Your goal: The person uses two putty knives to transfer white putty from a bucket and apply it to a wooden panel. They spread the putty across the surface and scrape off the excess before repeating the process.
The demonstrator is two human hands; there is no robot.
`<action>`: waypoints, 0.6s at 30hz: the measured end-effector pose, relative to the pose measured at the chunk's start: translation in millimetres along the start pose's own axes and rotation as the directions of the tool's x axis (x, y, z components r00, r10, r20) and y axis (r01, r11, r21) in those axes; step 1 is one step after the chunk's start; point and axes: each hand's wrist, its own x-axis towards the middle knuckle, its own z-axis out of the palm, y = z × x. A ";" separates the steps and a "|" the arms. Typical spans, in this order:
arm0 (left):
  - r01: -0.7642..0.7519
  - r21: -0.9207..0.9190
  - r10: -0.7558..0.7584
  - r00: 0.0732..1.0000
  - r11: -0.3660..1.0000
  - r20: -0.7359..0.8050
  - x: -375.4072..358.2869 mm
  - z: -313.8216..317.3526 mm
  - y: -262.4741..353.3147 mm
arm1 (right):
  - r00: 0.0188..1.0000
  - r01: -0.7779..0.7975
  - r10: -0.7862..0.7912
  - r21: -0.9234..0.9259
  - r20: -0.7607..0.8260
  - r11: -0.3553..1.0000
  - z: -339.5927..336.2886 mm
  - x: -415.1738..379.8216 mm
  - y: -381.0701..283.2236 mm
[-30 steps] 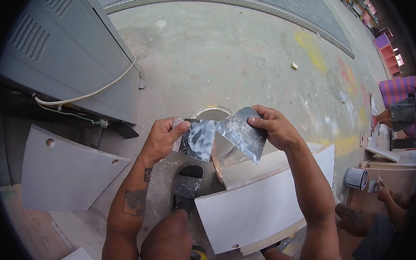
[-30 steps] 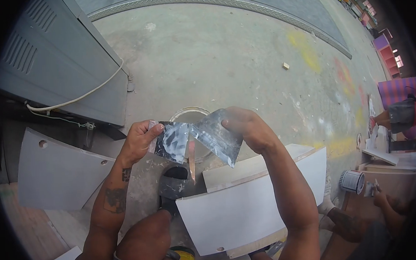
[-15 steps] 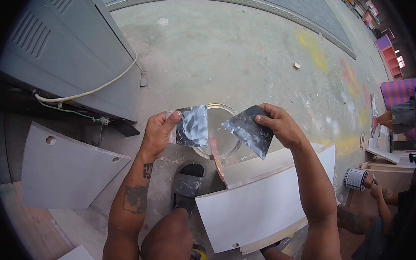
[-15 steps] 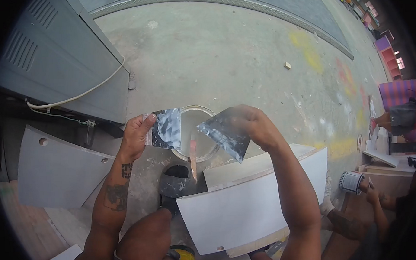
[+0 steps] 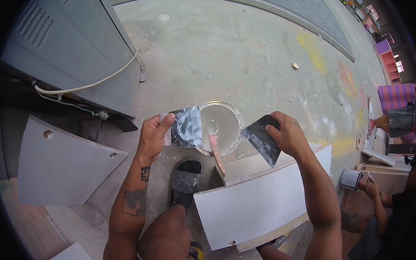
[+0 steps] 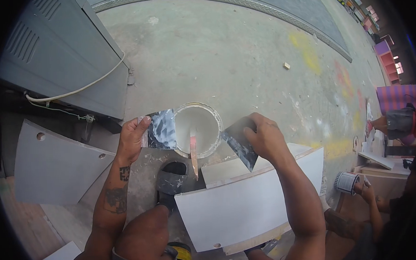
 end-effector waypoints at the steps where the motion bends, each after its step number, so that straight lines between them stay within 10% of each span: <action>1: 0.012 -0.022 -0.012 1.000 1.000 -0.001 -0.9 -0.2 0.4 | 1.000 -0.012 0.012 0.000 0.000 1.000 -5.1 -2.8 -2.0; 11: -0.043 -0.009 0.042 0.997 0.999 -0.062 -6.5 -0.6 -5.9 | 0.993 -0.107 0.118 0.461 0.006 0.881 -5.1 -15.0 2.6; 18: -0.140 0.075 0.148 0.982 0.987 -0.120 -10.4 9.8 0.6 | 0.983 0.118 -0.032 0.494 -0.180 0.862 13.1 -26.4 -32.0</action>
